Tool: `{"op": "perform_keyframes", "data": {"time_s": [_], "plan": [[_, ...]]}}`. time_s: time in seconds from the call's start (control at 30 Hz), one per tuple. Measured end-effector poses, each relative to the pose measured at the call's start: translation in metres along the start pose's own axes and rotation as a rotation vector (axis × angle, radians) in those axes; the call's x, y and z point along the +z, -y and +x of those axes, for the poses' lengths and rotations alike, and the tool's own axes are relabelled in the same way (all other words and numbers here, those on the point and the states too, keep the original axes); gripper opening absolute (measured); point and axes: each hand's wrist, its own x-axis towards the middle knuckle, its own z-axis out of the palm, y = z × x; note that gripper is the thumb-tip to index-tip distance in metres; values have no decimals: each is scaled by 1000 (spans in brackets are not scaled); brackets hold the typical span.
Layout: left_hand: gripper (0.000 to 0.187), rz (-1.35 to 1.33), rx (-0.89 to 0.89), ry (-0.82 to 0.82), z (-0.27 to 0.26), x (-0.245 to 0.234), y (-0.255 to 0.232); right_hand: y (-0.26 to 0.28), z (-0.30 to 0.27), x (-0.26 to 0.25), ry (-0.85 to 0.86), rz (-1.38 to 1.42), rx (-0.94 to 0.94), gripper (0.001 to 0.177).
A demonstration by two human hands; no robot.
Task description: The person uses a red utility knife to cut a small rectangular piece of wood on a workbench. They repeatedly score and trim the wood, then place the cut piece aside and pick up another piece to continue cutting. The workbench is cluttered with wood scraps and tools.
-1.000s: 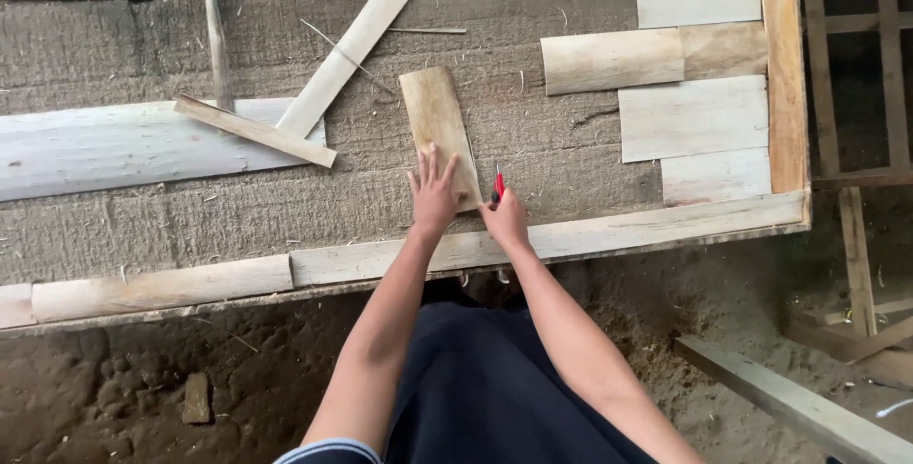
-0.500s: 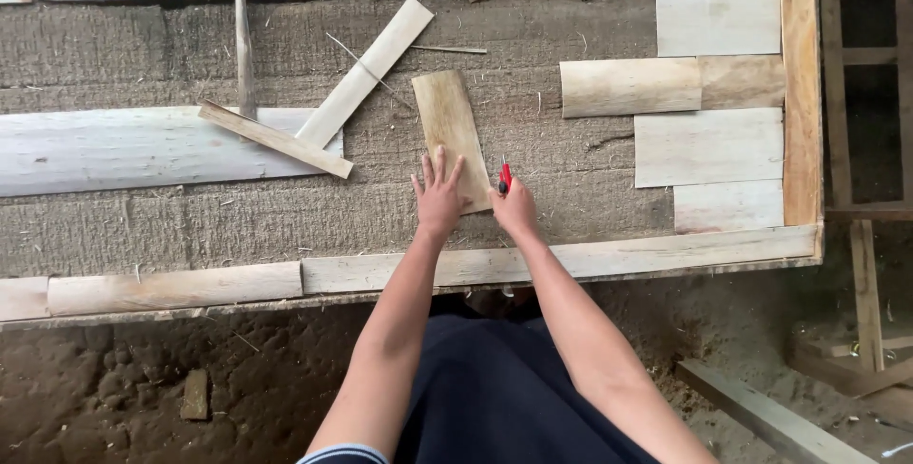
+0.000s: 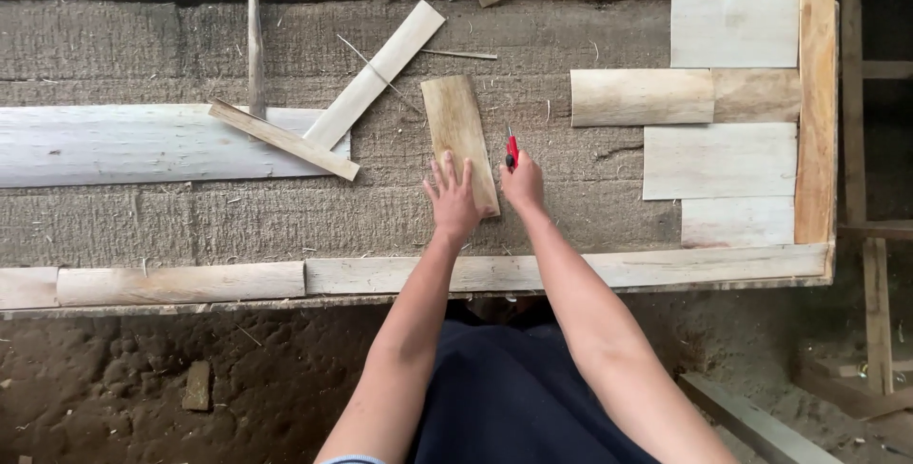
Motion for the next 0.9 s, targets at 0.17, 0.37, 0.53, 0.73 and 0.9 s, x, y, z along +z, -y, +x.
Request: {"op": "perform_keyframes", "data": {"time_s": [0.17, 0.37, 0.53, 0.73, 0.9], "plan": [[119, -51, -14, -3, -4, -8, -4, 3, 22, 15, 27, -35, -15, 22], [118, -80, -12, -4, -4, -10, -2, -12, 33, 38, 49, -85, -19, 24], [120, -71, -26, -9, 3, 1, -3, -17, 40, 45, 69, -75, 25, 23], [120, -67, -31, -4, 4, 2, -3, -6, 37, 46, 51, -92, 57, 22], [116, -87, -22, 0, 1, -5, -2, 16, 20, 31, 42, -114, 72, 28]]}}
